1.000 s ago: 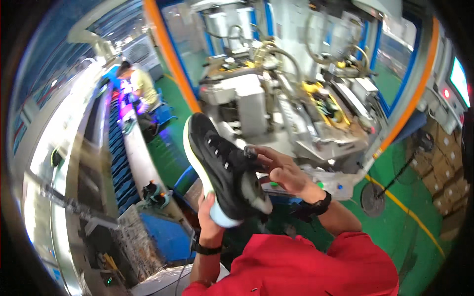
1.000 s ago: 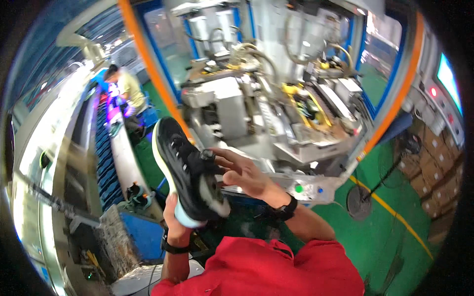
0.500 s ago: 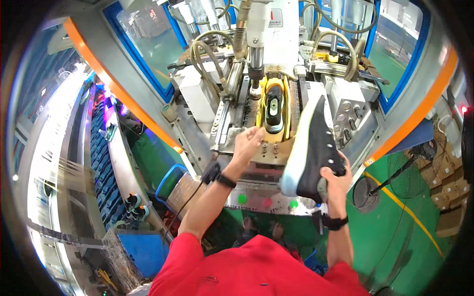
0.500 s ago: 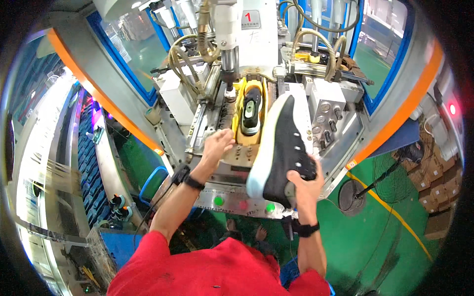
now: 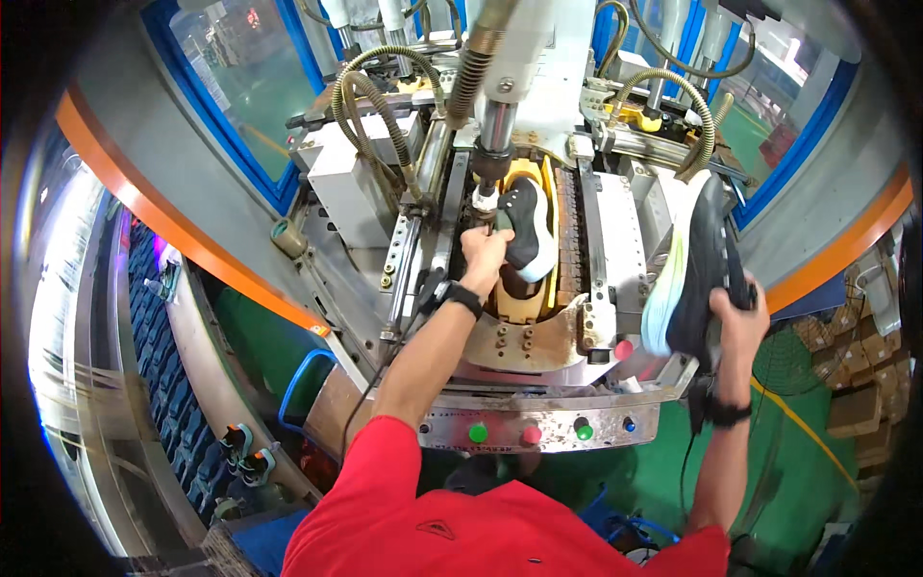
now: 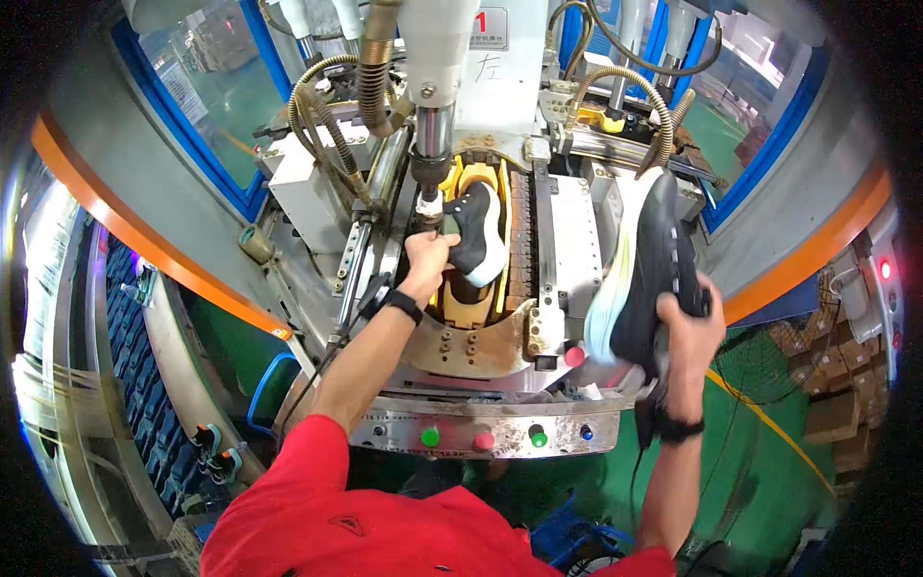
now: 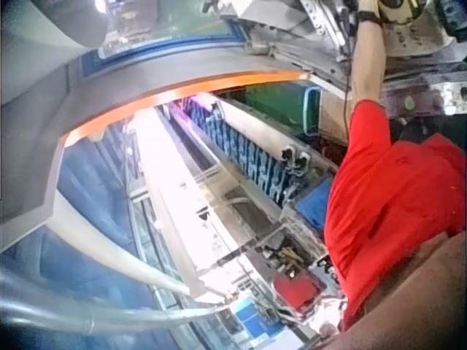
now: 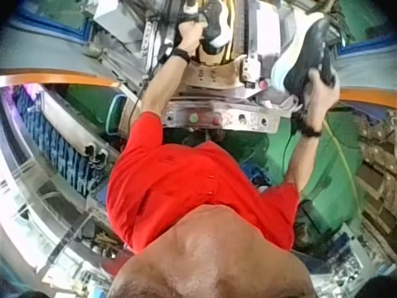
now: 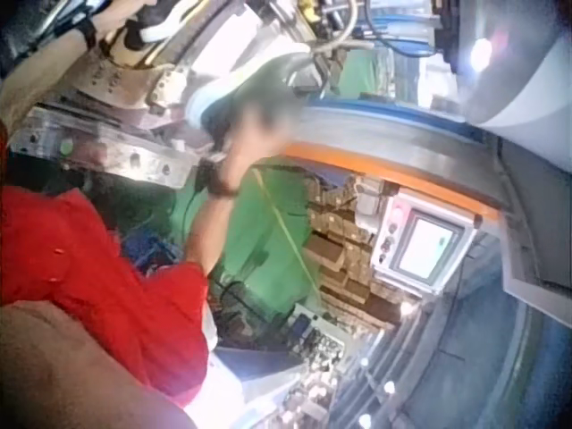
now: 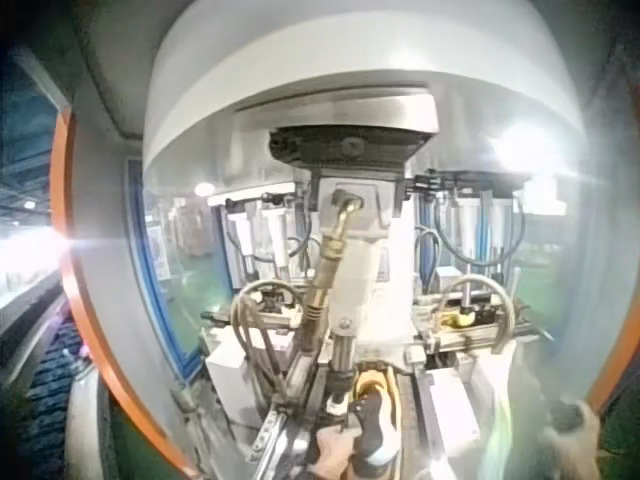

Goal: Operator places shoe uppers into a lasting or molding machine and retrieves finished components from a conveyor belt.

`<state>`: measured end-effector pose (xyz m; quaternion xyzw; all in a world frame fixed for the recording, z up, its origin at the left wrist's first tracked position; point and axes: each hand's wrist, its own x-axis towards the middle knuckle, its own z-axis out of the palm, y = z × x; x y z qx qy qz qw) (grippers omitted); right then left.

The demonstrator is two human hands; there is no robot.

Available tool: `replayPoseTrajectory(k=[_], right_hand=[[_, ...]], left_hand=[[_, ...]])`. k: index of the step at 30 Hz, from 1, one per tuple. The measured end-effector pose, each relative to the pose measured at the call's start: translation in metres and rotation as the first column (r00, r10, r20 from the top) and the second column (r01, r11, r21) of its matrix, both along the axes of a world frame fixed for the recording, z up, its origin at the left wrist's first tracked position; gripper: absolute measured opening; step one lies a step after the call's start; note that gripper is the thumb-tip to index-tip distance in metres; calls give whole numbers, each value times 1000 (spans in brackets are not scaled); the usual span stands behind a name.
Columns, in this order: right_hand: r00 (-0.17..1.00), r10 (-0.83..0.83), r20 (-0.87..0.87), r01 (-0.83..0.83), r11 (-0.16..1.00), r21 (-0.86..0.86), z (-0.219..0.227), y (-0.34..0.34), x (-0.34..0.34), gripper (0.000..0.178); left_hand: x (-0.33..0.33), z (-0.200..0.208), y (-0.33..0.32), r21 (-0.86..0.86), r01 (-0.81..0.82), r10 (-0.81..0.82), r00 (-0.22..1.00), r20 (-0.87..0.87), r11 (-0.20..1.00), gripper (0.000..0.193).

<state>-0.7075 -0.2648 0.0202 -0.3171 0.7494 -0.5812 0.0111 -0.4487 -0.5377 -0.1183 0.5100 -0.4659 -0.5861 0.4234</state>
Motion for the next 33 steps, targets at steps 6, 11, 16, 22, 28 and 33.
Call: replayPoseTrajectory(k=[6, 11, 16, 22, 28, 33], right_hand=[[961, 246, -127, -140, 827, 544, 63, -155, 29, 56], [919, 390, -60, -229, 651, 723, 1, -268, 80, 66], [888, 425, -175, -152, 631, 761, -74, -310, 122, 50], [843, 333, -423, -11, 796, 605, -152, -311, 143, 53], [693, 636, -339, -416, 737, 532, -121, -230, 176, 75], [357, 897, -259, -854, 426, 298, -157, -44, 270, 22]], left_hand=[[87, 50, 109, 407, 92, 98, 900, -424, 909, 20], [199, 95, 205, 387, 91, 96, 895, -436, 918, 44], [280, 129, 278, 205, -253, 298, 924, -238, 946, 43], [319, 112, 352, 42, -700, 686, 685, -243, 713, 35], [303, 98, 431, 190, -914, 932, 360, -32, 359, 21], [280, 58, 495, 318, -906, 959, 280, -48, 280, 23]])
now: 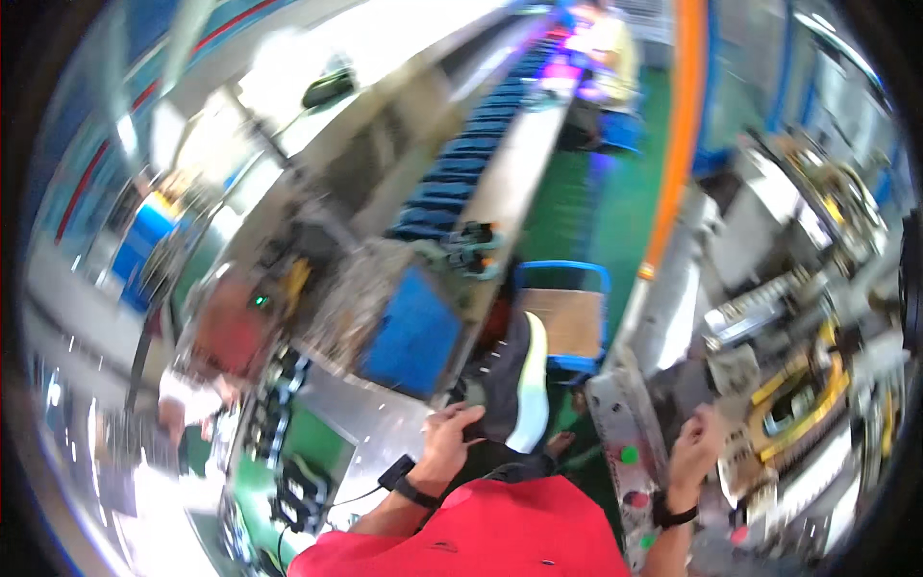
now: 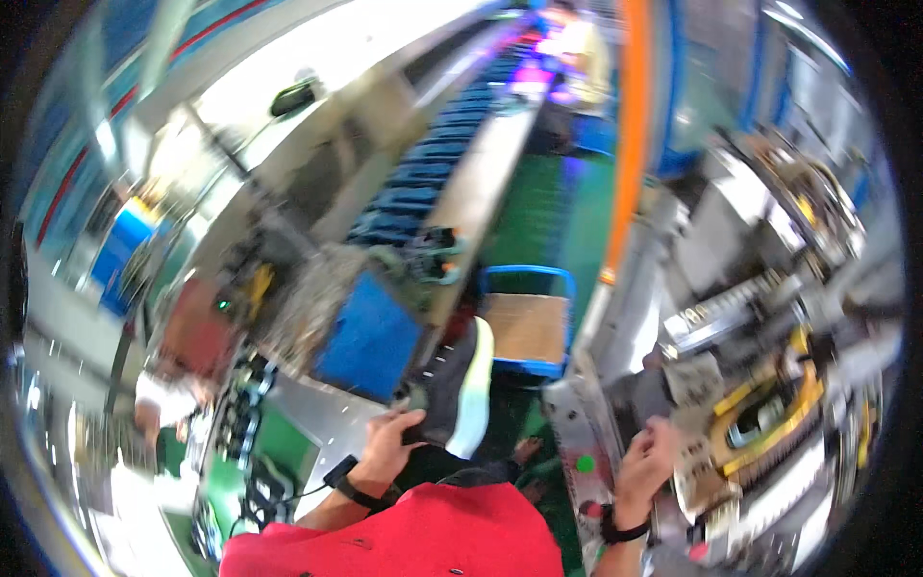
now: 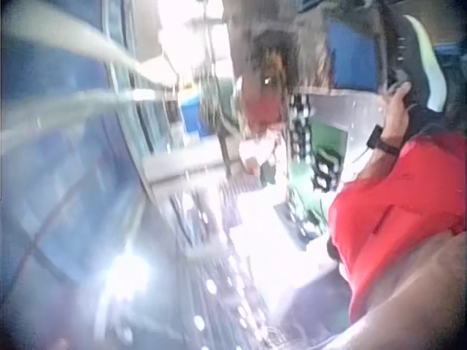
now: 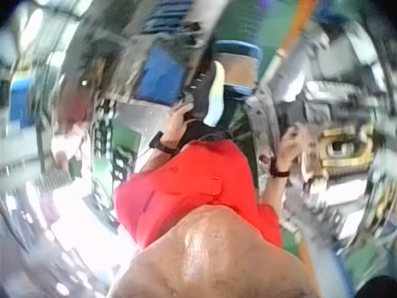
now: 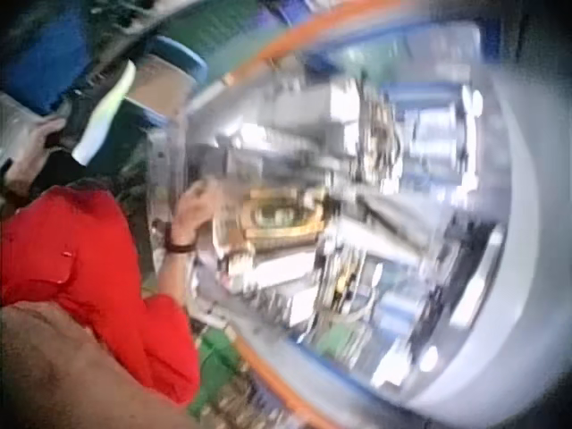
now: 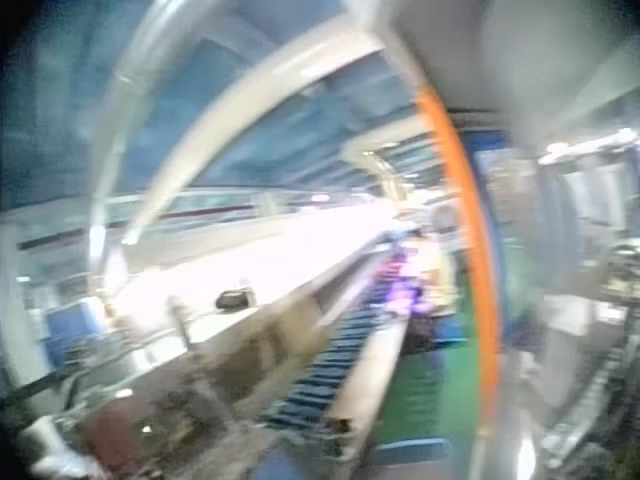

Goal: Operator places shoe uppers into a lasting or molding machine and retrieves finished components from a conveyor belt.

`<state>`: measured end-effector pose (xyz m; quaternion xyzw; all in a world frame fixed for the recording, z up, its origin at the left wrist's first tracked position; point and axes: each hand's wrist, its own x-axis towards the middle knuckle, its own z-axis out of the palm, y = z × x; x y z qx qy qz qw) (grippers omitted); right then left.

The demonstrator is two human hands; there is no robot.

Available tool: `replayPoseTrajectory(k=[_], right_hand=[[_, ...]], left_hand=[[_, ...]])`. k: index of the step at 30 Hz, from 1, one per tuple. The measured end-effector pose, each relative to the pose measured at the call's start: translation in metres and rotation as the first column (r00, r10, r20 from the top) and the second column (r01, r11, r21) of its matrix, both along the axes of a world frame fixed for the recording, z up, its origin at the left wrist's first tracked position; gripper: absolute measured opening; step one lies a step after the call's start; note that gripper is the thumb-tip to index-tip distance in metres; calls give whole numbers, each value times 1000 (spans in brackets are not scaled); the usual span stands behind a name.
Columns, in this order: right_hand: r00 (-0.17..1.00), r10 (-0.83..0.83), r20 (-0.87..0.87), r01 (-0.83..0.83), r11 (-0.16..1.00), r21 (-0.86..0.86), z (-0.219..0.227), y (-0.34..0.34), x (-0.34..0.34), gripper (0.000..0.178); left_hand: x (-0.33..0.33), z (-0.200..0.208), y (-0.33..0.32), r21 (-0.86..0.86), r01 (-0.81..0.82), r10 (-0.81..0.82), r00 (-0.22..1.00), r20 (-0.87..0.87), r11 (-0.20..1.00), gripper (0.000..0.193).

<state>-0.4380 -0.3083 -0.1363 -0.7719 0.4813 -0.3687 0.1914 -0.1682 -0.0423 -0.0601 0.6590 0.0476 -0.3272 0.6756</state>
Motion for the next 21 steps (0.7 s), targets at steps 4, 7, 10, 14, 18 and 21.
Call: replayPoseTrajectory(k=[4, 7, 10, 14, 18, 21], right_hand=[[942, 262, -210, -253, 965, 68, -107, 42, 52, 21], [904, 287, -318, -271, 958, 94, -184, 29, 43, 26], [886, 296, -356, -287, 955, 80, -181, 28, 45, 29], [892, 251, -375, -248, 967, 57, -141, 32, 61, 32], [930, 320, -181, -350, 922, -167, -100, 2, 145, 28], [857, 497, -131, -514, 835, -195, -33, 10, 248, 24]], left_hand=[[-19, -23, 59, 18, -169, 169, 968, -185, 986, 23], [-31, -37, 101, 59, -295, 301, 926, -228, 954, 22], [-34, -56, 153, 107, -558, 564, 780, -270, 823, 17], [-12, -88, 236, 163, -725, 743, 647, -172, 669, 20], [35, -164, 344, 91, -833, 838, 542, -67, 546, 22], [76, -204, 422, 78, -923, 923, 381, 57, 376, 17]])
